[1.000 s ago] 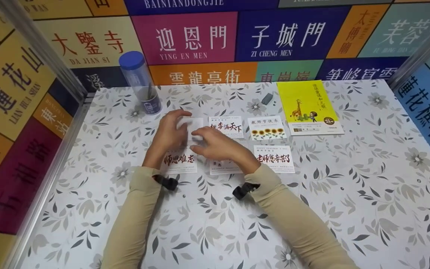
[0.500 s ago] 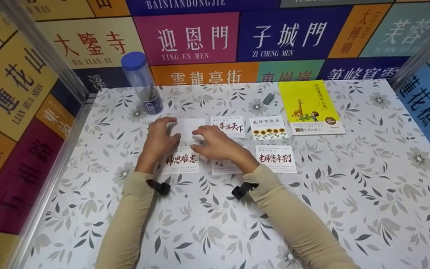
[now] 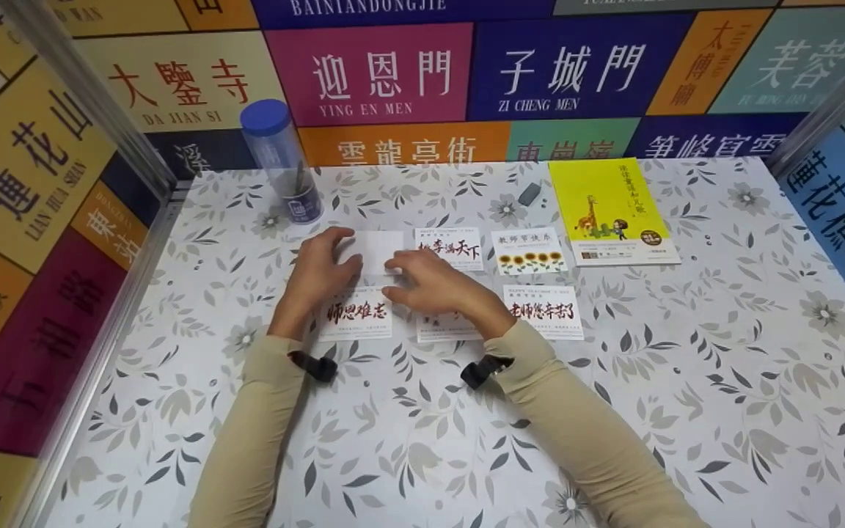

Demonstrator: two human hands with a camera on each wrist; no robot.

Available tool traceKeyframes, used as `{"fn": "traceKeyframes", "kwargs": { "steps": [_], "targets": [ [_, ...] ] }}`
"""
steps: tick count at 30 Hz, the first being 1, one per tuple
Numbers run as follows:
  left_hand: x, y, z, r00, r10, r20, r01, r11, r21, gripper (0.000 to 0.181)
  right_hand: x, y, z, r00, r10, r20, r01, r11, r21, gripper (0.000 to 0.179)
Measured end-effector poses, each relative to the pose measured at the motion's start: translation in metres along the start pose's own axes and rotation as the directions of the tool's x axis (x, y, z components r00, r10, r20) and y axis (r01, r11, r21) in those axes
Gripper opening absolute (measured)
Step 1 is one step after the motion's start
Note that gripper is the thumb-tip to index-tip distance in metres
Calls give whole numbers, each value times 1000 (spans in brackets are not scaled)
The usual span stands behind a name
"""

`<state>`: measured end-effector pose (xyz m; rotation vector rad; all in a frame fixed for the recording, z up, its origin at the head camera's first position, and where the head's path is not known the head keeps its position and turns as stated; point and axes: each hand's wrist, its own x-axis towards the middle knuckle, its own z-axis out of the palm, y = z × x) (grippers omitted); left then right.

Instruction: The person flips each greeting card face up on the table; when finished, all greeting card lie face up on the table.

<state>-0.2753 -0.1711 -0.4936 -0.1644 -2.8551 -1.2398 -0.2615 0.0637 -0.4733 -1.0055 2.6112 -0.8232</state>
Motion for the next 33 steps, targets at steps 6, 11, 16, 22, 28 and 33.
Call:
{"fn": "traceKeyframes", "kwargs": {
  "steps": [6,11,16,22,28,33],
  "targets": [
    [3,-2,1,1000,12,-3,-12,1000,-23,48,0,0,-1,1000,11,5,-11,1000,-9,50],
    [9,-5,1,1000,19,10,-19,1000,2,49,0,1,-2,999,35,7,-35,999,-17,50],
    [15,-16,-8,990,94,107,-103,991,83,64,0,1,-1,1000,27,1,-27,999,19,45],
    [17,-26,-30,945,140,295,-174,981,92,76,0,2,-2,1000,-2,-22,3,999,54,37],
    [19,-28,-37,941,133,311,-158,986,55,74,0,4,-2,999,-2,-39,4,999,45,39],
    [21,-33,-34,940,138,313,-154,988,26,75,-1,5,0,999,-13,-52,15,999,32,40]
  ]
}}
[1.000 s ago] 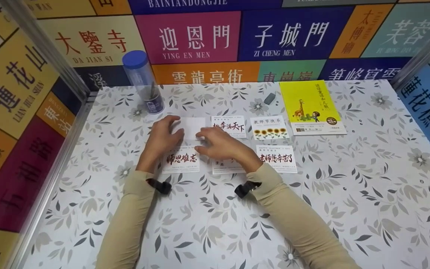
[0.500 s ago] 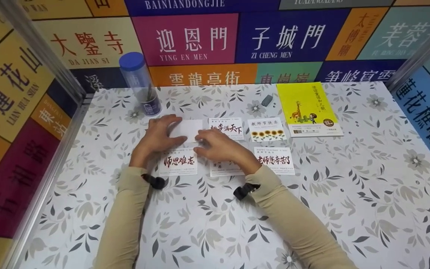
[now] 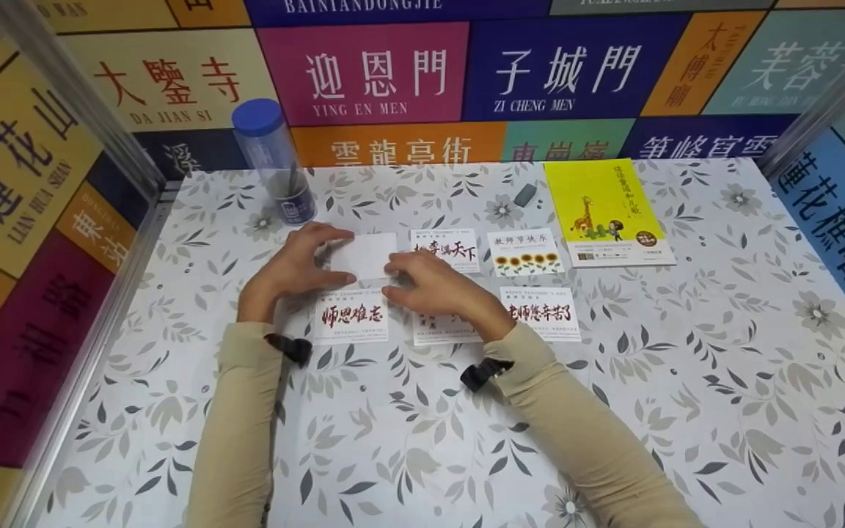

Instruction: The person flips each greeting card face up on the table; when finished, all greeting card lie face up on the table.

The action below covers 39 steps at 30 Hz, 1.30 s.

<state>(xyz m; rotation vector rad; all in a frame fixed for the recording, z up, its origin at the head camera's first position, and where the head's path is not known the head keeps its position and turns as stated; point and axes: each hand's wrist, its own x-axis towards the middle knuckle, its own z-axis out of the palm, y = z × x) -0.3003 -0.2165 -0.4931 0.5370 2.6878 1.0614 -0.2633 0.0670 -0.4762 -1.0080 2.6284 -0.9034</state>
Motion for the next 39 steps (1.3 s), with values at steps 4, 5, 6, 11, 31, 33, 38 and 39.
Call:
{"fn": "traceKeyframes", "kwargs": {
  "steps": [4,5,6,11,31,33,38,39],
  "targets": [
    [1,-1,1,1000,13,0,-13,1000,-19,77,-1,1,-1,1000,23,18,-23,1000,17,43],
    [1,-1,1,1000,9,2,-9,1000,-15,78,-1,1,-1,999,28,26,-29,999,25,44],
    [0,0,0,1000,-3,4,3,1000,-7,80,-1,0,-2,999,34,34,-35,999,35,46],
    [-1,5,-1,996,-79,32,77,995,67,85,0,1,-5,998,54,38,-58,992,110,50],
    [2,17,1,991,-61,-117,59,998,-15,110,1,8,-4,999,47,-23,-42,985,167,47],
    [1,17,0,987,-32,-158,18,996,-86,105,1,8,-3,999,37,-19,-33,986,166,46],
    [-1,23,-3,974,31,-226,-110,932,-346,101,1,7,-1,998,42,-45,-30,969,246,49],
    [-2,26,-4,972,41,-230,-131,911,-391,101,1,7,-1,997,44,-60,-26,962,273,51]
  ]
}}
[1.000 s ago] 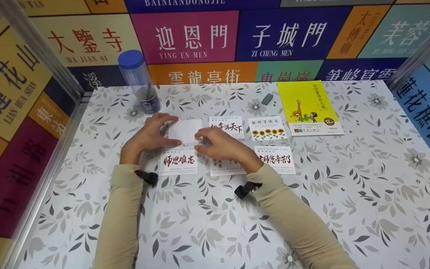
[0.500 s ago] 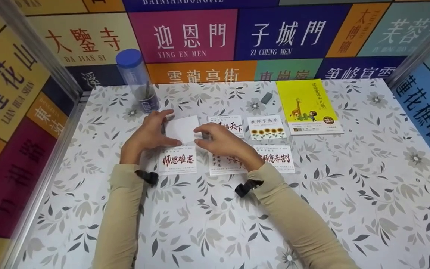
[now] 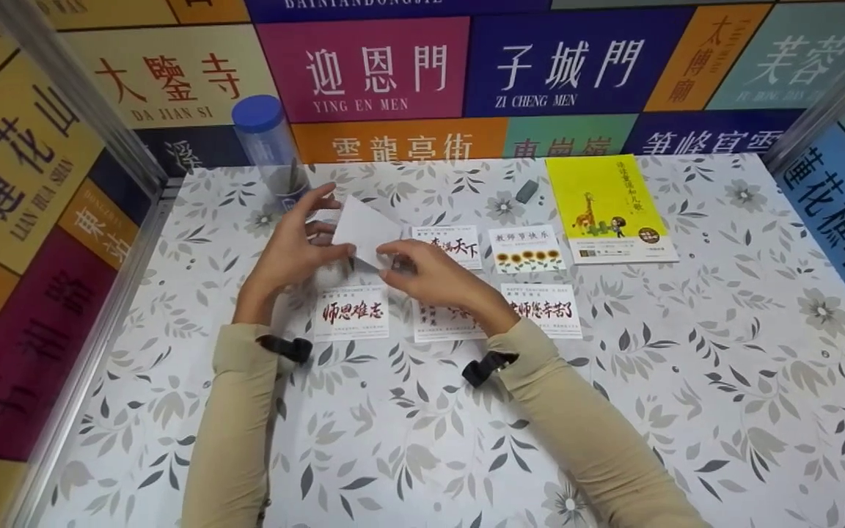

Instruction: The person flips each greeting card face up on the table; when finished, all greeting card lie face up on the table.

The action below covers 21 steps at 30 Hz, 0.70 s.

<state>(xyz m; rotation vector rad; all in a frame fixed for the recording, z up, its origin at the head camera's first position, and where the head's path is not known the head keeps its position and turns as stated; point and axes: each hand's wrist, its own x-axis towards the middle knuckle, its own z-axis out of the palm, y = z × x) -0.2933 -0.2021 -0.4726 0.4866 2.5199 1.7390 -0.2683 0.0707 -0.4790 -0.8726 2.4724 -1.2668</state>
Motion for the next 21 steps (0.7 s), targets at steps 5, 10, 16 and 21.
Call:
{"fn": "traceKeyframes", "kwargs": {
  "steps": [5,10,16,21],
  "targets": [
    [0,13,8,997,58,59,-50,992,-120,91,1,-5,1,997,-14,-71,23,992,128,60],
    [0,22,21,977,151,152,-124,977,-173,66,3,-8,2,988,37,-153,2,968,249,64],
    [1,29,30,972,195,128,-183,978,-99,47,4,-10,-2,954,76,-290,60,899,434,47],
    [3,21,28,989,129,-77,-129,992,5,48,6,-8,-4,928,75,-365,131,852,507,45]
  ]
}}
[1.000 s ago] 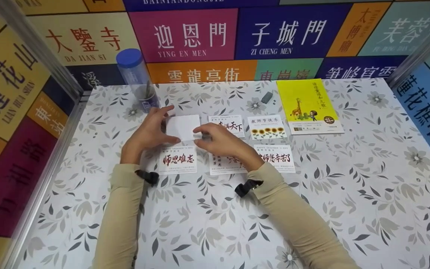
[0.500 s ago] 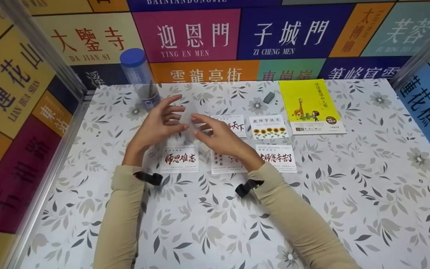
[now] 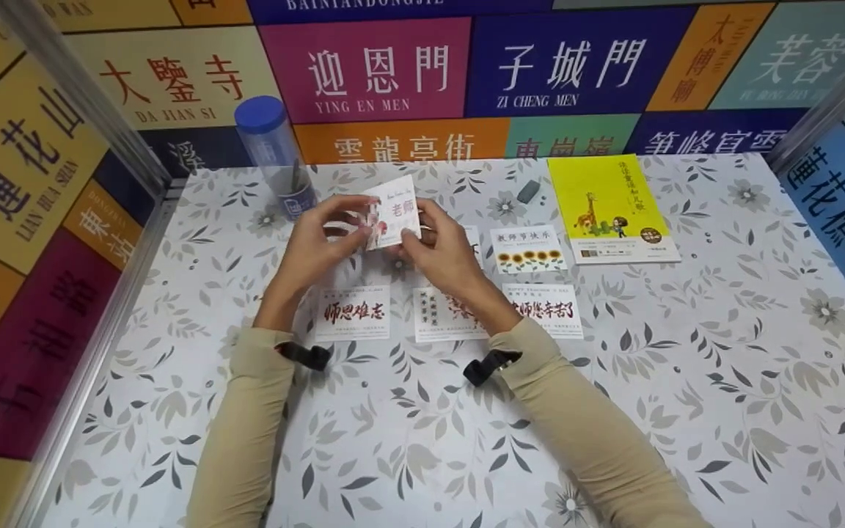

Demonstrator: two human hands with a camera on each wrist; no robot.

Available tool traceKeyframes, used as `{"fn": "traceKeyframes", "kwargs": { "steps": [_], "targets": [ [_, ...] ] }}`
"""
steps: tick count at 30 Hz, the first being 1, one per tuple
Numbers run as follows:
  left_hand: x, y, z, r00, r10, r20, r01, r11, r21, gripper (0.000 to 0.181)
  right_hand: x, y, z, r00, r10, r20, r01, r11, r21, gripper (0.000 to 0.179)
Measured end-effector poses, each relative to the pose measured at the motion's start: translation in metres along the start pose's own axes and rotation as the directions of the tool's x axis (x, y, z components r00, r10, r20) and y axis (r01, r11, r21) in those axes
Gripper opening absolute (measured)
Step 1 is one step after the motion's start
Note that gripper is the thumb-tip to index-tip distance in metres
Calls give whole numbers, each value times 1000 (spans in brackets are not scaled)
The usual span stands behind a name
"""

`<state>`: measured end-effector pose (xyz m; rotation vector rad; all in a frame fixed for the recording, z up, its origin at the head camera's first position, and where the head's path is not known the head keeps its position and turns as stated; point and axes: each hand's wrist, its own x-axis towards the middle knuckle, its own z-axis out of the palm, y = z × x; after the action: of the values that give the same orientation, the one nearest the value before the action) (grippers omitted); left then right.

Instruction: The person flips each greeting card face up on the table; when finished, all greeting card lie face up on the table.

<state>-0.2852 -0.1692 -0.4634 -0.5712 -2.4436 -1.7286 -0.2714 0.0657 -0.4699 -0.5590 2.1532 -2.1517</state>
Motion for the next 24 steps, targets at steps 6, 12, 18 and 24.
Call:
{"fn": "traceKeyframes", "kwargs": {
  "steps": [6,12,18,24],
  "targets": [
    [-4,-13,-8,984,-171,-52,164,980,-108,64,-1,2,2,999,-5,47,3,1000,24,53],
    [-8,-28,-21,947,-308,-89,304,951,-54,57,-2,7,0,996,-33,82,53,967,-249,72],
    [-11,-34,-29,914,-388,-118,403,900,164,53,-3,11,-2,986,-6,167,75,910,-408,56],
    [-14,-30,-32,887,-460,-39,446,832,329,71,-7,11,0,930,104,352,127,808,-575,50]
  ]
}}
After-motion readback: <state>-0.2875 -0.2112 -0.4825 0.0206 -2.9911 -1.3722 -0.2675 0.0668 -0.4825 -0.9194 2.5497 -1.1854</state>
